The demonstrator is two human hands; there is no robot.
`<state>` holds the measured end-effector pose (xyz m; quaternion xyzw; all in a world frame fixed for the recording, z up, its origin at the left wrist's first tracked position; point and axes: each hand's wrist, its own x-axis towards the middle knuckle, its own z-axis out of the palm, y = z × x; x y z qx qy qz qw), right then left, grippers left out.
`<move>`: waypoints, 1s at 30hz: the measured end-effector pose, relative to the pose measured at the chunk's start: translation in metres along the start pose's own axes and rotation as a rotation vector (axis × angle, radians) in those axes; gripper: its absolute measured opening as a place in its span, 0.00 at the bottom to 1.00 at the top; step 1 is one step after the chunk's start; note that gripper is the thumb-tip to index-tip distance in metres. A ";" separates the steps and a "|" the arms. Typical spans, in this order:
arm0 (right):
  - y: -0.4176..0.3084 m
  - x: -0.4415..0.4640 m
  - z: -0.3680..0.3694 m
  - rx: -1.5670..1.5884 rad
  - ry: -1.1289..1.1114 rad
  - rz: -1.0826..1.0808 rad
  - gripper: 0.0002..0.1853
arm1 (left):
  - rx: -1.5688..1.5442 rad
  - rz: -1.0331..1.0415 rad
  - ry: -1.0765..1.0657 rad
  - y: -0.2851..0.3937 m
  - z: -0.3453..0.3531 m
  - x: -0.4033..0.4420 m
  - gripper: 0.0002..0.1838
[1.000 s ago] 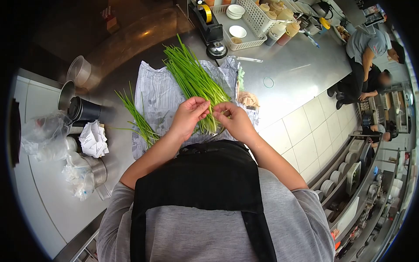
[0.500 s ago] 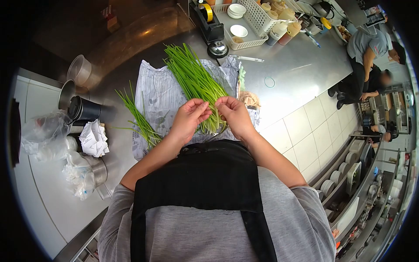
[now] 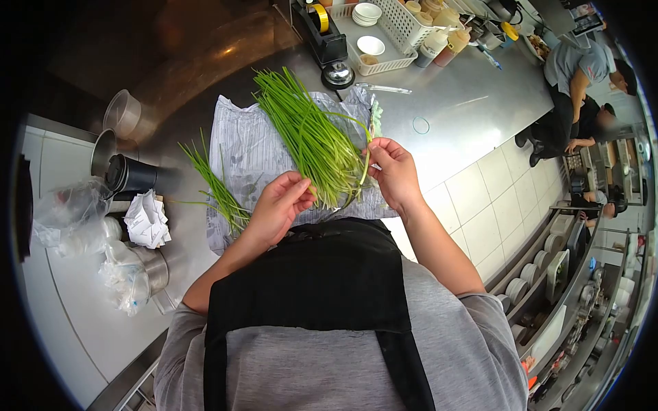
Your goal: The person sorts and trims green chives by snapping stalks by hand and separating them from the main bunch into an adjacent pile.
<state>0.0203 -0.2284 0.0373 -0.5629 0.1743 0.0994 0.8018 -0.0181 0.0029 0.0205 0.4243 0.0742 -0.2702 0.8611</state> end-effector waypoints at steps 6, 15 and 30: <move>0.022 0.001 0.012 -0.852 0.109 -0.520 0.12 | 0.058 0.061 0.035 0.004 0.000 -0.005 0.06; 0.005 -0.034 0.052 -0.860 -0.369 -0.220 0.08 | 0.147 0.164 0.051 0.002 0.004 0.002 0.10; 0.033 0.005 -0.017 -0.575 -0.060 -0.192 0.06 | 0.202 0.240 0.317 0.034 -0.037 -0.019 0.12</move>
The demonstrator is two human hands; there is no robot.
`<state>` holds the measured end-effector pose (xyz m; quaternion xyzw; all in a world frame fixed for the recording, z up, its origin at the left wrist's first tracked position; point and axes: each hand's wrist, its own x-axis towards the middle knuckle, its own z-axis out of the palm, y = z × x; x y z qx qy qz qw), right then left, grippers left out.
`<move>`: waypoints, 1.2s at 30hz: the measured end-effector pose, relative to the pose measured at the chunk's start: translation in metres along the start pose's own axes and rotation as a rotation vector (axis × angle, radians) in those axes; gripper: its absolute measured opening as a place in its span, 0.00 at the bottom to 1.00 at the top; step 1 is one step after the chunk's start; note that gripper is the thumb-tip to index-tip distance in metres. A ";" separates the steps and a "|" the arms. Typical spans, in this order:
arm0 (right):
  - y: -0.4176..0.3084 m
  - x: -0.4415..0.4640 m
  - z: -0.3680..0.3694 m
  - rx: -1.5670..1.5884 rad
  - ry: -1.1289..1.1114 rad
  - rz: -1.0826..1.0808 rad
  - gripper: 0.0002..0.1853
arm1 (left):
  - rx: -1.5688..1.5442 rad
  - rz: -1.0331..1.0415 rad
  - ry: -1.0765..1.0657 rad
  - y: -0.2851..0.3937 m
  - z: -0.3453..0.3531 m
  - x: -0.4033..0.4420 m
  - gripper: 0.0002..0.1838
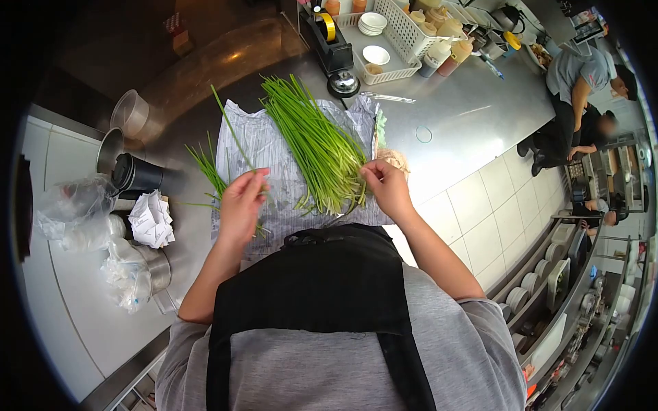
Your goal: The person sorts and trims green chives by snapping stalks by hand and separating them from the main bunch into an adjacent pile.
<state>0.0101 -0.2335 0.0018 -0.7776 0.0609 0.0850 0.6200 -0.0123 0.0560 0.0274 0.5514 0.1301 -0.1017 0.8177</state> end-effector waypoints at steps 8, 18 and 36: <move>0.001 0.020 0.007 -0.839 0.104 -0.505 0.06 | 0.727 0.250 0.410 -0.028 -0.075 -0.015 0.30; -0.019 0.059 0.036 -0.627 0.003 -0.282 0.05 | 1.194 0.411 0.415 -0.017 -0.047 -0.017 0.23; -0.036 -0.018 0.025 0.073 -0.169 -0.008 0.02 | -0.140 -0.258 -0.395 -0.009 0.093 0.039 0.20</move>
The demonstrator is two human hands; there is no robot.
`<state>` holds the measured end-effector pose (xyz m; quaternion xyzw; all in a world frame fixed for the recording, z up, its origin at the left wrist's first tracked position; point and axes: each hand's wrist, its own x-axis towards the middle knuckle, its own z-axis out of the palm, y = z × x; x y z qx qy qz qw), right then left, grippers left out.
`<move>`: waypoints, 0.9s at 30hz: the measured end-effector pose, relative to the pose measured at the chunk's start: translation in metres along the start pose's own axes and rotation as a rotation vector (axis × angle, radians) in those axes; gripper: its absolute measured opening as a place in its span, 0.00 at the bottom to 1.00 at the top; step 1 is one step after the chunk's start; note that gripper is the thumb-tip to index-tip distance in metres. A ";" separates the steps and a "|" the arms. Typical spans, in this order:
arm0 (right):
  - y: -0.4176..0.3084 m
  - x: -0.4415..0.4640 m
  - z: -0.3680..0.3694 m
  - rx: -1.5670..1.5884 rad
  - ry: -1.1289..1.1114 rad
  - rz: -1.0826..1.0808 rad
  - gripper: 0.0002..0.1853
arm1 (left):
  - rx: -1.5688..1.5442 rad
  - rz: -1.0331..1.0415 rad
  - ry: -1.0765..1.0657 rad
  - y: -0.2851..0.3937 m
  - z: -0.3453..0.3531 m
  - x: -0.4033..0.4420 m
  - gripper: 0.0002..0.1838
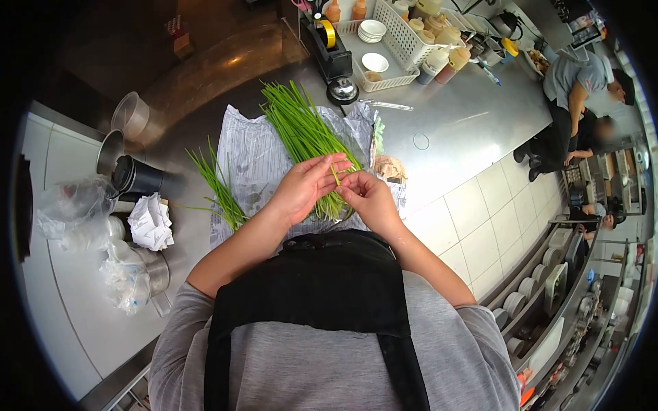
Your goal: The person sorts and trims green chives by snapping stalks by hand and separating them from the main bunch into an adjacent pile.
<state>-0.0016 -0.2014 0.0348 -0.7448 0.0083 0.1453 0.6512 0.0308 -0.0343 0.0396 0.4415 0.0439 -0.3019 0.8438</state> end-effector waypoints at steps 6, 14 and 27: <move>0.005 -0.007 0.004 0.054 -0.004 -0.055 0.04 | 0.121 0.116 0.020 0.002 0.008 -0.012 0.17; -0.026 -0.019 -0.003 -0.064 -0.135 -0.080 0.06 | 0.276 0.223 -0.086 0.014 0.016 -0.035 0.15; -0.089 0.043 -0.027 -0.790 0.178 -0.723 0.29 | 0.550 0.076 -0.170 0.007 -0.007 -0.065 0.12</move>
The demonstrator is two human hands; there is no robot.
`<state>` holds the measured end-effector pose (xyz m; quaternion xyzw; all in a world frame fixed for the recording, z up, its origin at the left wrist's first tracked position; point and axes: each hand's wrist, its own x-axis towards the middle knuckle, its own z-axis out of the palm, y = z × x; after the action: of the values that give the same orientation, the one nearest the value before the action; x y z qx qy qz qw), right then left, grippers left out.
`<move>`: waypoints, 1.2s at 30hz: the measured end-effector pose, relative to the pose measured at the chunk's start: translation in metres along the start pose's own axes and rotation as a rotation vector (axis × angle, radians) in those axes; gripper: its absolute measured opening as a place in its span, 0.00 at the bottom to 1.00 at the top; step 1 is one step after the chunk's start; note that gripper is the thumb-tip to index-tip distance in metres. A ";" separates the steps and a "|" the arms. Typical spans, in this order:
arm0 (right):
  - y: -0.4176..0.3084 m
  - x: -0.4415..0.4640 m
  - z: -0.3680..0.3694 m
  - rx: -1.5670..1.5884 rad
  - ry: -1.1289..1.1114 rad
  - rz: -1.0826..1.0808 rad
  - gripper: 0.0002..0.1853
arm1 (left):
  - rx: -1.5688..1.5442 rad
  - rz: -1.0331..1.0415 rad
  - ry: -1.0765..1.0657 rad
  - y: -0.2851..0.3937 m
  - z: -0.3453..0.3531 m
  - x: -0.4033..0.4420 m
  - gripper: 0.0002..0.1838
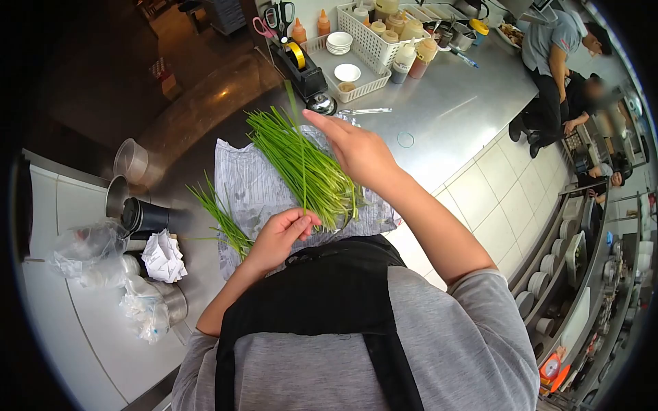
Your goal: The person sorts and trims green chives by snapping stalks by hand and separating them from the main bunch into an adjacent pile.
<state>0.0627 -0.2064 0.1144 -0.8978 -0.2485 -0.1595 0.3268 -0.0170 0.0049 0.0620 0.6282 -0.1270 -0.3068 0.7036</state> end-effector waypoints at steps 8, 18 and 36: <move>0.002 0.010 0.020 -0.021 -0.130 0.057 0.26 | 0.130 -0.053 -0.009 -0.025 -0.011 -0.016 0.12; 0.019 0.013 0.033 0.093 0.016 -0.041 0.22 | -0.556 -0.071 0.060 -0.020 -0.016 -0.022 0.13; -0.039 -0.047 0.053 0.969 -0.612 0.630 0.08 | -1.000 0.185 0.451 0.005 -0.031 -0.004 0.14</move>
<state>0.0090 -0.1608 0.0744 -0.6834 -0.0991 0.3368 0.6401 -0.0009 0.0324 0.0625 0.2539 0.1332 -0.1244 0.9499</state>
